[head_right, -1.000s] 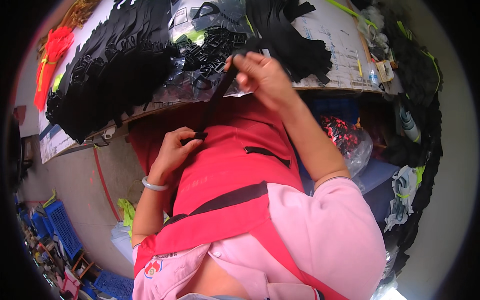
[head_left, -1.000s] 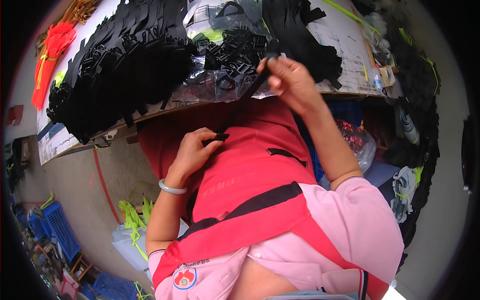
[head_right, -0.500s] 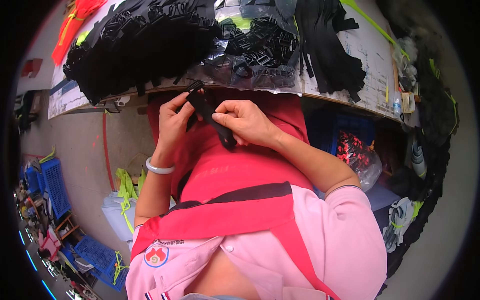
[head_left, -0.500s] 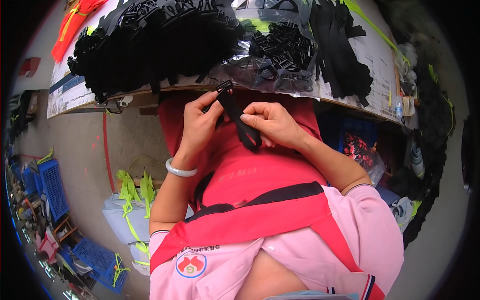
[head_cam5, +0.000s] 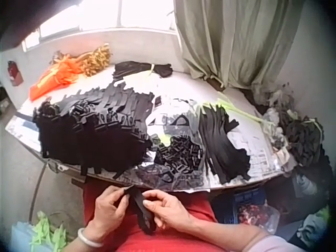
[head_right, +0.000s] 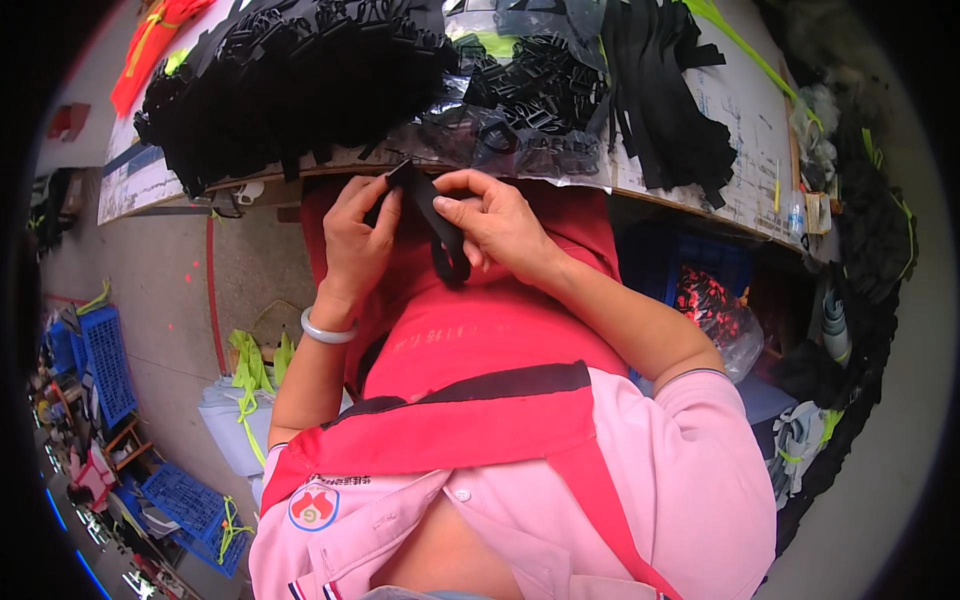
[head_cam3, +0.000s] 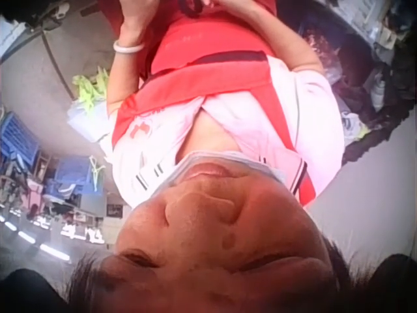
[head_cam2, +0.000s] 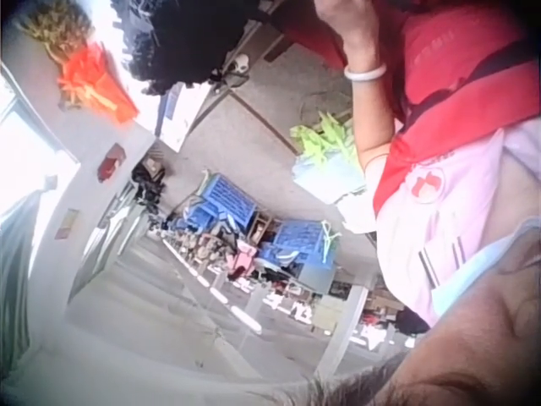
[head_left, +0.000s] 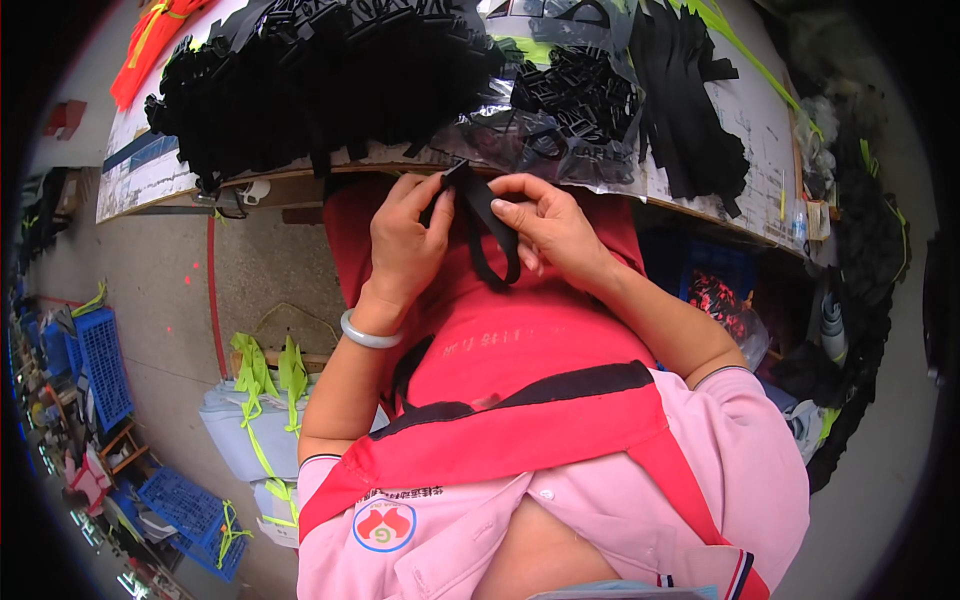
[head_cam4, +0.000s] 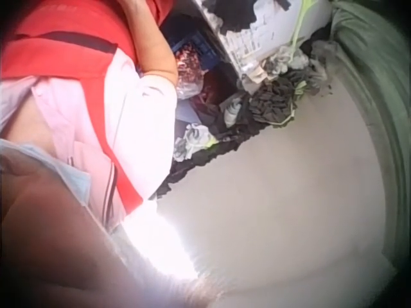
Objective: Threading plastic buckles onto black nylon straps at a factory workbench.
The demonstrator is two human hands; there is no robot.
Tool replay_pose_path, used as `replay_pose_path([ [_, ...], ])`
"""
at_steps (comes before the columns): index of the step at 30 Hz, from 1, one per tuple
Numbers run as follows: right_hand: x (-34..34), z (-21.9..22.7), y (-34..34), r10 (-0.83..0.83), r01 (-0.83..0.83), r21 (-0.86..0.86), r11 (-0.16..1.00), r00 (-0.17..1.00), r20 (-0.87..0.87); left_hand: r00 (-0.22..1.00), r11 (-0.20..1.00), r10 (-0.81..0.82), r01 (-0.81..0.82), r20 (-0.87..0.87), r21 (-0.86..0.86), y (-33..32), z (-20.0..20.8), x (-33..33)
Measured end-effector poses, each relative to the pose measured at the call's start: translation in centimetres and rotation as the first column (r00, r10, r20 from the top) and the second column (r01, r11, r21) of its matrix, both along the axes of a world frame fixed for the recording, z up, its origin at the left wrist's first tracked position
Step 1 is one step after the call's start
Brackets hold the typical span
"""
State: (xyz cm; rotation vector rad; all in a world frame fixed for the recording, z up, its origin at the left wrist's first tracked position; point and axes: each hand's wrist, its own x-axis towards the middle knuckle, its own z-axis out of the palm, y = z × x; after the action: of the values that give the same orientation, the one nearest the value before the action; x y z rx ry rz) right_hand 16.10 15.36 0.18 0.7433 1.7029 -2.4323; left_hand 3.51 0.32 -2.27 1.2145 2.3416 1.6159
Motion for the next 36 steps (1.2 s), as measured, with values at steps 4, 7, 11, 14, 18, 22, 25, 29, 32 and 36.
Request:
replay_pose_path([
  [4,-0.6,0.1,0.1,-0.002,0.001,0.046,0.999,1.000,0.023,0.995,0.999,-0.043,0.043,0.087,0.000,-0.3,-0.4,0.7],
  [7,-0.7,-0.6,0.5,0.074,-0.077,0.027,0.997,0.992,0.107,0.994,1.000,-0.031,0.030,0.102,0.008,-0.4,-0.6,0.6],
  [11,-0.5,-0.7,0.7,0.135,-0.132,-0.045,0.990,0.988,0.074,0.997,1.000,-0.014,0.012,0.074,0.018,-0.6,-1.3,0.5],
  [14,-0.6,-1.8,0.3,-0.011,0.010,-0.038,0.999,1.000,-0.021,0.996,0.999,-0.050,0.050,0.074,0.006,-0.6,-1.6,0.9],
  [18,-1.5,-1.3,0.1,-0.023,0.026,0.034,0.999,0.998,-0.065,0.987,0.990,-0.138,0.138,0.080,0.012,-0.8,-2.2,1.5],
  [22,-1.5,-0.7,0.9,0.051,-0.037,0.103,0.994,0.990,-0.132,0.402,0.985,-0.152,-0.010,0.903,0.171,-1.3,-0.1,1.3],
  [25,-1.7,-1.5,-0.3,0.055,0.002,0.152,0.988,0.928,-0.370,0.094,0.961,-0.275,0.019,0.957,0.275,-1.4,-0.3,0.3],
  [29,-1.7,1.3,-0.1,0.201,0.098,0.523,0.847,0.851,-0.485,0.277,0.993,-0.117,0.007,0.954,0.120,-1.0,0.3,0.0],
  [32,-0.7,9.0,2.7,0.139,0.258,0.344,0.903,0.581,-0.802,0.462,0.997,-0.013,-0.058,0.887,0.045,-1.8,0.1,0.2],
  [36,-0.4,12.2,4.9,-0.054,0.286,0.188,0.940,0.665,-0.745,0.555,0.997,0.033,-0.073,0.831,0.009,-2.0,0.3,0.1],
])
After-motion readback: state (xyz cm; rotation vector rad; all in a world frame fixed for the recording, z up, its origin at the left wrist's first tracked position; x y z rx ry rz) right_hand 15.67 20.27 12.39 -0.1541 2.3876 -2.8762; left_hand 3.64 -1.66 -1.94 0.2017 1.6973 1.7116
